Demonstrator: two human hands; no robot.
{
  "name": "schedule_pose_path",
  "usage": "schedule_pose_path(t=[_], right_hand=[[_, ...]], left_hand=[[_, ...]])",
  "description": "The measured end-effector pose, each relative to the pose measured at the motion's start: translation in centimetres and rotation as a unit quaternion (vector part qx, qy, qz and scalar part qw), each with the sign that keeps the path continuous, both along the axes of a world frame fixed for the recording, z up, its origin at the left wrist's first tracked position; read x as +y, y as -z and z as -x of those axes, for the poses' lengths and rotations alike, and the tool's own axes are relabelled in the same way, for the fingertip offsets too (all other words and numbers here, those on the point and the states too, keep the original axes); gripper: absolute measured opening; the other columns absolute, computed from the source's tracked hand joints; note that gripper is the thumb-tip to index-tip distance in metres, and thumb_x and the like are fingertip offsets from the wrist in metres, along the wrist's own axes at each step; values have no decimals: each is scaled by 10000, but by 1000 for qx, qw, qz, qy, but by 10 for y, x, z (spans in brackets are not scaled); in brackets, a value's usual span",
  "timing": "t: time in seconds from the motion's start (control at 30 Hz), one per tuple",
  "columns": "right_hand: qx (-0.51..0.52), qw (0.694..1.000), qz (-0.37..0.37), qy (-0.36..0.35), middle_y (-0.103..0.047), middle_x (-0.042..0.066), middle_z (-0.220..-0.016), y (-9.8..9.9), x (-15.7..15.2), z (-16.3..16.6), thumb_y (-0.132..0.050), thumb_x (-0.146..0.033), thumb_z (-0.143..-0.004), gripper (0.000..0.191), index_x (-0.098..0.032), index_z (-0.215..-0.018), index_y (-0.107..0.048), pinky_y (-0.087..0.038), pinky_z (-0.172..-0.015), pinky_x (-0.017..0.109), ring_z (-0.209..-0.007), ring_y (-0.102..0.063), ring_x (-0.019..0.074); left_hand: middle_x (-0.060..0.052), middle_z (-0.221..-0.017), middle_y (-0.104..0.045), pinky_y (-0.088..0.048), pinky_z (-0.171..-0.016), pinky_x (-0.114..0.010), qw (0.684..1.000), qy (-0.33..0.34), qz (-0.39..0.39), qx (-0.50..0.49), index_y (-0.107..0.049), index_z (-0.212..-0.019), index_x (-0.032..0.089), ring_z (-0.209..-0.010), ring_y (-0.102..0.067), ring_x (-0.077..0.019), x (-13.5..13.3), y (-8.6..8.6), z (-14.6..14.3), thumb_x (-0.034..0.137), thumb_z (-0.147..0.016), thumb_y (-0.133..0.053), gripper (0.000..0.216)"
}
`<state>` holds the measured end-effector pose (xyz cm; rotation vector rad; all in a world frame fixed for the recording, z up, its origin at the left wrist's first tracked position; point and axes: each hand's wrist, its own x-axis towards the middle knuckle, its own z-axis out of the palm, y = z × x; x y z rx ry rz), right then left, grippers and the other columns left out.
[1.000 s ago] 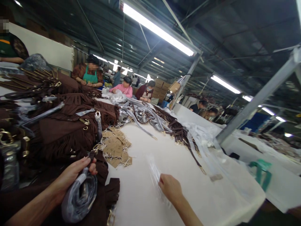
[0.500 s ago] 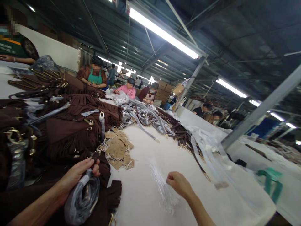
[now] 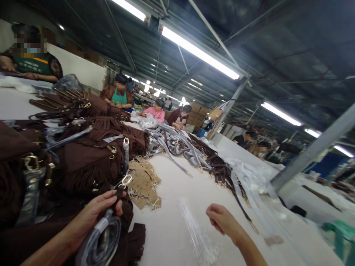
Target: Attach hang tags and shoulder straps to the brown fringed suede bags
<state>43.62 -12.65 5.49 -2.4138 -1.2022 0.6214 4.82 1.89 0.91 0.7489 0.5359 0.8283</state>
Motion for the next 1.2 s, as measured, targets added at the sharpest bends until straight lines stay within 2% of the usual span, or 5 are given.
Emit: schedule_pose_path(t=[0.3,0.67,0.83,1.1,1.2], right_hand=[[-65,997,3,36,-433,-43,-450,13,12,-28,-545,-158,-665,186,-205,-508,-457,-222,-484,253,-456,-403,114],[81,996,-27,17,-333,-98,-467,7,1,-30,-542,-533,-669,310,-227,-712,-510,-165,-417,225,-395,-272,79],[99,994,-42,20,-359,-81,-462,0,-9,-27,-614,-560,-615,367,-223,-613,-469,-150,-417,233,-395,-272,74],[118,978,-121,-119,-666,38,-887,-18,4,35,-694,-575,-721,383,-201,-696,-616,-432,-773,266,-919,-576,223],[158,964,-119,-176,-613,2,-719,-13,18,74,-638,-640,-789,450,-195,-735,-603,-394,-607,231,-674,-532,149]], left_hand=[[13,-597,-629,-403,-481,-174,1000,-13,5,-16,-654,-852,156,-536,-521,-99,-1,-4,2,422,-555,-887,462],[12,-598,-628,-410,-486,-170,1000,-17,6,-7,-670,-867,151,-542,-526,-99,0,-4,1,423,-557,-880,463],[13,-601,-625,-402,-478,-173,1000,-8,3,-10,-670,-846,156,-540,-531,-102,1,-2,2,423,-576,-867,428],[-21,-720,-679,-425,-536,-202,998,-56,-23,-4,-696,-837,149,-568,-578,-110,3,5,-5,385,-571,-865,393],[-34,-749,-699,-405,-534,-192,994,-93,-65,6,-693,-805,142,-560,-564,-94,0,-1,-3,369,-597,-834,338]])
